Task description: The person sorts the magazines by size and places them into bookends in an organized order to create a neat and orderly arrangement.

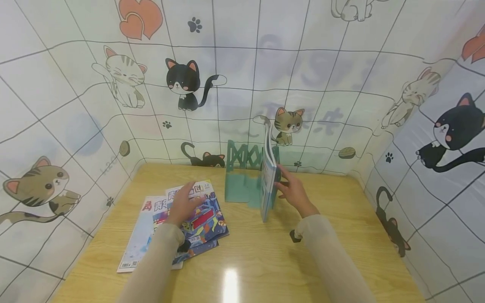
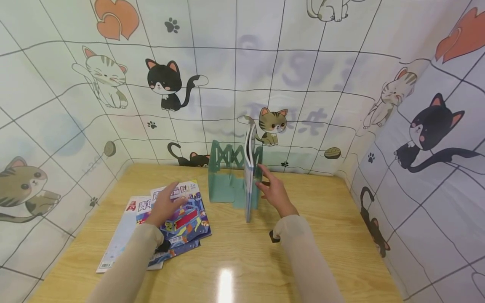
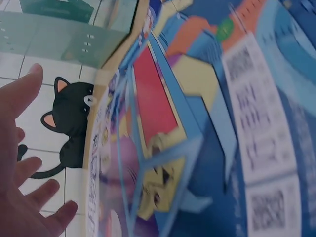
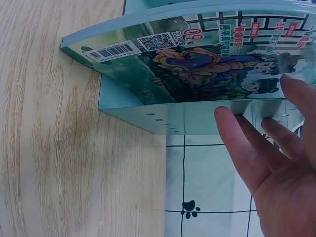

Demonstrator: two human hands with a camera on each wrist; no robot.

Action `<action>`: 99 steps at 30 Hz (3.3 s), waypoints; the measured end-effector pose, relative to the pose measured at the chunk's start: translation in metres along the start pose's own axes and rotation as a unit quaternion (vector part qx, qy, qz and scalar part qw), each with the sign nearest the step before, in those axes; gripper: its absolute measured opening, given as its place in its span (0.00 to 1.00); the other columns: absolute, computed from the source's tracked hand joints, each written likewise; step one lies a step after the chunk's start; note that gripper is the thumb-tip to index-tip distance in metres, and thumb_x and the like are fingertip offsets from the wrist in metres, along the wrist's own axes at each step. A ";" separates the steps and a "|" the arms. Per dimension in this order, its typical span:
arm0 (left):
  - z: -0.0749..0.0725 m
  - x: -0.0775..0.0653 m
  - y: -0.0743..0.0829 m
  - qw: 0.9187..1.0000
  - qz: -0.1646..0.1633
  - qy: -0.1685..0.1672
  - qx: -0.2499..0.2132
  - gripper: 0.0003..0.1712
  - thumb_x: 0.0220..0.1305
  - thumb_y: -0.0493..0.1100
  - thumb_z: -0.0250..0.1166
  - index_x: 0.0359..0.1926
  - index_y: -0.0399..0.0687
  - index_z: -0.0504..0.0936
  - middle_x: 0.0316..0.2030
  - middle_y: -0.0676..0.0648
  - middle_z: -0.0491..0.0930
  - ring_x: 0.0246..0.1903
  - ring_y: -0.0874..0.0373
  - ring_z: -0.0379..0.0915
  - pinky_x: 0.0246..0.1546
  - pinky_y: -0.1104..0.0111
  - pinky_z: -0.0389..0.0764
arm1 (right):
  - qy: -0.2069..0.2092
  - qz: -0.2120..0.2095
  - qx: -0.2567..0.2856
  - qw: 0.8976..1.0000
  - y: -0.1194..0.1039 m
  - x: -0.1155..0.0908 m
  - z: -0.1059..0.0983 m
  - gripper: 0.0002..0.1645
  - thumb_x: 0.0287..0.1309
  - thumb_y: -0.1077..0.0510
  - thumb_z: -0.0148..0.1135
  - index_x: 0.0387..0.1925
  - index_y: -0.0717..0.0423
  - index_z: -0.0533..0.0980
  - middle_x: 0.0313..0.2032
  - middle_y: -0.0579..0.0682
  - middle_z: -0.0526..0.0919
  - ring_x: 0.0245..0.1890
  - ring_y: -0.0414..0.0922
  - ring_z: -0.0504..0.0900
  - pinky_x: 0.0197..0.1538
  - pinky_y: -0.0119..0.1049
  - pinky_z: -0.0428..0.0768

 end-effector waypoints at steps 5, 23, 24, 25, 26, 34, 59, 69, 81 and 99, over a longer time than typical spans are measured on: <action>-0.003 -0.006 -0.015 0.997 -0.024 -0.007 0.076 0.48 0.58 0.57 0.69 0.74 0.48 0.59 0.73 0.35 0.48 0.70 0.32 0.41 0.65 0.36 0.45 | -0.002 0.001 0.002 1.000 -0.001 -0.001 0.000 0.42 0.66 0.60 0.60 0.75 0.35 0.54 0.69 0.65 0.61 0.57 0.64 0.75 0.35 0.55 0.84; -0.012 -0.027 -0.060 0.983 -0.123 0.025 0.133 0.67 0.45 0.69 0.72 0.76 0.43 0.48 0.65 0.24 0.55 0.64 0.25 0.45 0.63 0.34 0.48 | -0.003 0.003 -0.001 1.000 -0.001 0.000 0.001 0.42 0.67 0.61 0.59 0.75 0.34 0.53 0.69 0.65 0.62 0.57 0.63 0.74 0.35 0.55 0.84; -0.012 -0.027 -0.061 0.983 -0.125 0.029 0.133 0.67 0.45 0.69 0.72 0.76 0.43 0.48 0.65 0.24 0.54 0.64 0.25 0.45 0.63 0.34 0.48 | -0.003 0.002 -0.001 1.000 -0.001 0.000 0.001 0.43 0.67 0.61 0.59 0.75 0.34 0.53 0.68 0.64 0.62 0.57 0.63 0.74 0.35 0.55 0.84; -0.012 -0.027 -0.062 0.982 -0.127 0.033 0.133 0.67 0.45 0.70 0.72 0.76 0.44 0.48 0.66 0.24 0.54 0.64 0.25 0.45 0.63 0.34 0.48 | -0.002 0.002 -0.002 1.000 -0.001 0.000 0.001 0.42 0.67 0.60 0.59 0.75 0.34 0.53 0.68 0.64 0.62 0.57 0.63 0.74 0.35 0.55 0.84; -0.012 -0.027 -0.062 0.982 -0.128 0.037 0.133 0.67 0.45 0.69 0.72 0.76 0.44 0.48 0.66 0.24 0.54 0.64 0.25 0.45 0.63 0.33 0.48 | -0.003 0.001 -0.003 1.000 -0.001 -0.001 0.001 0.43 0.66 0.60 0.59 0.75 0.34 0.53 0.68 0.64 0.62 0.57 0.63 0.74 0.34 0.54 0.84; -0.011 -0.031 -0.055 0.983 -0.130 0.066 0.107 0.63 0.46 0.59 0.76 0.76 0.47 0.50 0.67 0.27 0.55 0.65 0.26 0.44 0.63 0.33 0.44 | 0.003 0.007 -0.002 1.000 0.000 0.000 -0.001 0.43 0.66 0.60 0.60 0.75 0.34 0.54 0.69 0.64 0.62 0.57 0.63 0.74 0.34 0.53 0.84; -0.025 -0.026 -0.059 0.991 -0.130 0.026 -0.004 0.40 0.51 0.34 0.71 0.66 0.37 0.68 0.64 0.27 0.63 0.64 0.29 0.56 0.64 0.41 0.57 | -0.004 0.002 0.002 1.000 -0.001 0.000 0.002 0.42 0.67 0.62 0.58 0.75 0.36 0.54 0.68 0.65 0.61 0.58 0.63 0.74 0.32 0.46 0.85; -0.036 -0.034 -0.052 0.990 -0.131 -0.031 -0.049 0.38 0.53 0.31 0.63 0.68 0.36 0.67 0.65 0.26 0.60 0.58 0.31 0.64 0.59 0.43 0.66 | -0.001 -0.003 0.004 1.000 0.000 -0.001 0.002 0.42 0.67 0.62 0.58 0.75 0.36 0.54 0.68 0.65 0.62 0.57 0.63 0.74 0.31 0.45 0.85; -0.042 -0.047 -0.045 0.974 -0.145 -0.094 -0.145 0.43 0.57 0.28 0.60 0.74 0.48 0.59 0.59 0.29 0.67 0.34 0.51 0.77 0.32 0.63 0.82 | -0.002 0.002 0.005 1.000 -0.001 -0.002 0.001 0.41 0.67 0.61 0.58 0.75 0.34 0.55 0.68 0.64 0.62 0.58 0.63 0.73 0.31 0.45 0.85; -0.065 -0.047 -0.033 0.973 -0.079 -0.028 -0.215 0.43 0.58 0.26 0.56 0.73 0.59 0.64 0.68 0.36 0.62 0.52 0.38 0.72 0.45 0.55 0.82 | -0.004 0.006 0.004 1.000 0.000 -0.001 0.002 0.41 0.67 0.62 0.58 0.75 0.34 0.54 0.69 0.62 0.62 0.58 0.63 0.73 0.31 0.44 0.85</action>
Point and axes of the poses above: each hand's wrist, its own x-axis towards the middle knuckle, its own z-axis out of the palm, y = z × x, the point moved 8 cm from there along x, towards the middle knuckle
